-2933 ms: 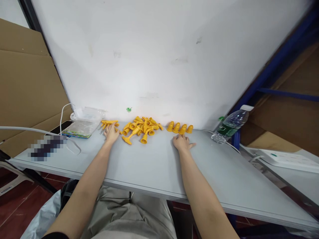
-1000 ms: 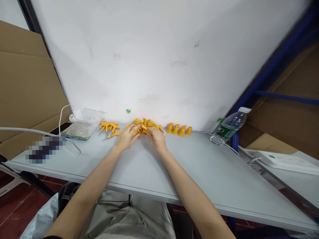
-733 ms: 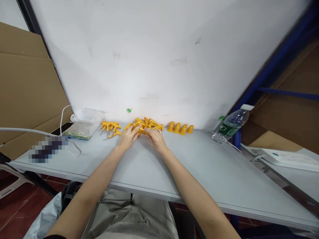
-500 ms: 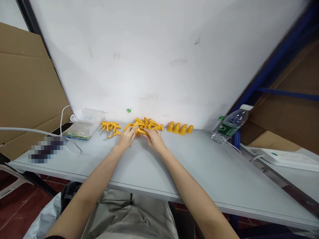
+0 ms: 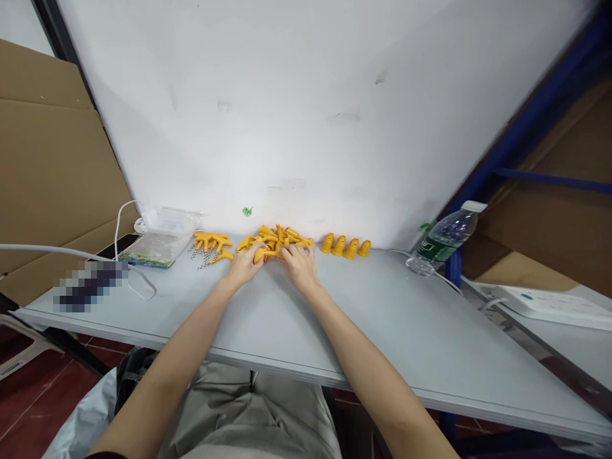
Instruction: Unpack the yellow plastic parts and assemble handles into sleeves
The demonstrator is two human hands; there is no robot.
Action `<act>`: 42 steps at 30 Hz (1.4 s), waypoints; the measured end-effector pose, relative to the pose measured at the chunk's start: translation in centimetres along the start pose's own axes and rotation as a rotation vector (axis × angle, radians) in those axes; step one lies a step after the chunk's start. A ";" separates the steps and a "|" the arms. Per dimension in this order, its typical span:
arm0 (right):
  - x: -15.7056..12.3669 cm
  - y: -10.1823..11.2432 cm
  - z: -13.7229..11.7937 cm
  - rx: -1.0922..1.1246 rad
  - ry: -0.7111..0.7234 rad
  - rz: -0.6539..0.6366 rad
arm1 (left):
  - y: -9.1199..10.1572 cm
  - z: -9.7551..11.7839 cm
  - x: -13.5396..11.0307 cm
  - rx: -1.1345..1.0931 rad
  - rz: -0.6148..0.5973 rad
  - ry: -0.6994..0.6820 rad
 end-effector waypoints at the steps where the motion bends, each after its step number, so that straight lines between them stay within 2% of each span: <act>1: 0.0 0.0 -0.1 -0.008 0.004 0.008 | 0.0 -0.2 0.0 -0.009 -0.012 0.025; 8: -0.2 -1.6 -0.4 0.162 0.092 -0.025 | 0.4 -1.0 0.0 0.091 0.000 0.058; 13: -0.2 -2.8 -0.4 0.148 0.048 -0.130 | 0.2 -0.9 0.0 0.091 -0.034 0.069; 15: 0.0 -2.4 -0.5 0.104 0.035 -0.117 | 0.2 -1.1 0.1 0.026 -0.035 0.100; 19: 0.3 -0.7 -0.7 0.012 0.029 -0.010 | 0.1 -1.9 0.4 -0.147 -0.003 0.181; 23: 0.3 -0.2 -0.3 -0.019 0.011 0.057 | -0.1 -2.1 0.4 -0.225 0.006 0.194; 26: 0.2 -0.9 0.0 0.036 0.036 0.036 | 0.1 -2.1 0.2 -0.179 0.007 0.178; 30: -0.1 -2.3 -0.3 0.149 0.111 -0.041 | 0.7 -1.6 0.0 0.016 0.024 0.131; 33: -0.1 -2.7 -0.3 0.148 0.097 -0.080 | 0.8 -1.5 -0.1 0.117 0.005 0.155; 36: 0.2 -2.2 -0.1 0.094 0.063 -0.073 | 0.8 -1.3 -0.1 0.145 0.008 0.165; 42: 0.4 -0.5 0.8 -0.003 -0.024 0.036 | 0.3 -0.9 0.1 0.089 0.021 0.149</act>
Point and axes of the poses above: each hand's wrist, its own x-axis towards the middle knuckle, its own y-axis out of the back of the hand, z = x × y, the point moved 9 cm from there along x, towards the middle knuckle, and after that the axes turned 8 degrees about -x, right-handed, at the moved point
